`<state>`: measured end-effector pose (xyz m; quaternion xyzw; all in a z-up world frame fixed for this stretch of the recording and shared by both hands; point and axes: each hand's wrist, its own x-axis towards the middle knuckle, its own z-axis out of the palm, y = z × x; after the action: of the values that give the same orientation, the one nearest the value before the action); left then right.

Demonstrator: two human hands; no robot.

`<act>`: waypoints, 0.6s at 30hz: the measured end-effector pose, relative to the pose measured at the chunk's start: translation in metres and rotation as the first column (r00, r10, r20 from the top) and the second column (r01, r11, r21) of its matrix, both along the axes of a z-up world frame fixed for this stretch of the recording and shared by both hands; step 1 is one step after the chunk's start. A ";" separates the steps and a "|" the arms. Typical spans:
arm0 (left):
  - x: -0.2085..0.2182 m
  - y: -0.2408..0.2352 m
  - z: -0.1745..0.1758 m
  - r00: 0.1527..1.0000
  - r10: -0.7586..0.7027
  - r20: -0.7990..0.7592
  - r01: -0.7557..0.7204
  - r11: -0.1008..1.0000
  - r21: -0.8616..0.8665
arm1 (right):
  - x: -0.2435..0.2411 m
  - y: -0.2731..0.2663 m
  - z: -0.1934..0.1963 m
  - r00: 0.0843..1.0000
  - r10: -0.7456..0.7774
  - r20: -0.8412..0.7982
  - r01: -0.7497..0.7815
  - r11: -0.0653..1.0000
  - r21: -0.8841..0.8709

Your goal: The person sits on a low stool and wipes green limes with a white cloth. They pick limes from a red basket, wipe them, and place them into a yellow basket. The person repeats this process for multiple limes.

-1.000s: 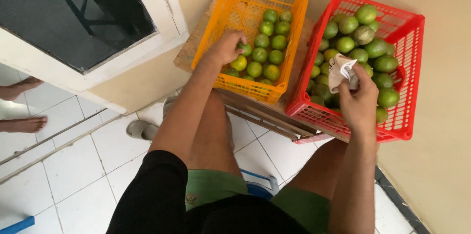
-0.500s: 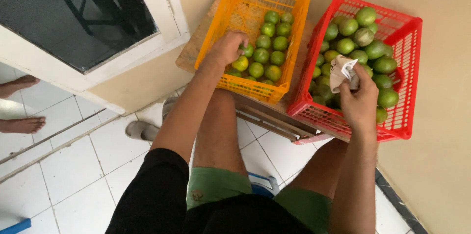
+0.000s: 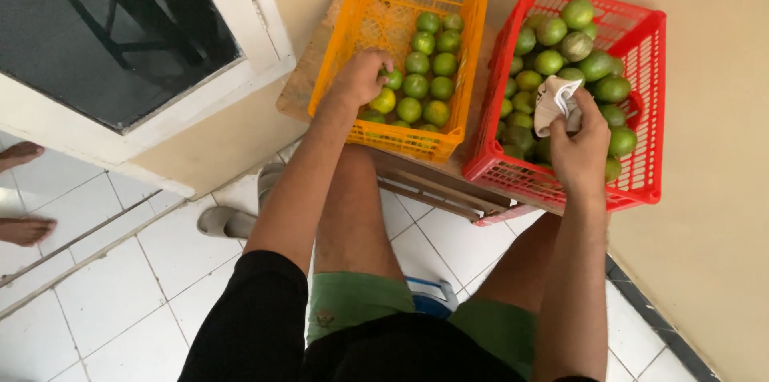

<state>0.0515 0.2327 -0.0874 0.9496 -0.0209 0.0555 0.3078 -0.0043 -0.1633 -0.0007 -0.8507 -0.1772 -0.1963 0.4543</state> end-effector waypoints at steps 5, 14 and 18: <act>-0.001 0.000 0.002 1.000 -0.006 -0.005 0.006 1.000 -0.002 | 0.014 -0.015 -0.011 0.997 0.003 -0.074 0.023 0.935 0.355; -0.017 -0.006 0.027 1.000 -0.030 -0.008 0.030 0.999 0.022 | 0.022 -0.025 -0.014 0.986 0.086 -0.140 0.071 0.547 0.834; -0.029 -0.012 0.044 0.999 0.008 -0.051 -0.007 1.000 0.020 | 0.035 -0.047 -0.020 0.997 0.044 -0.063 0.034 0.477 0.878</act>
<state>0.0226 0.2205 -0.0438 0.9538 -0.0102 0.0321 0.2985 0.0309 -0.2105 -0.0202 -0.5051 -0.0368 -0.2251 0.8324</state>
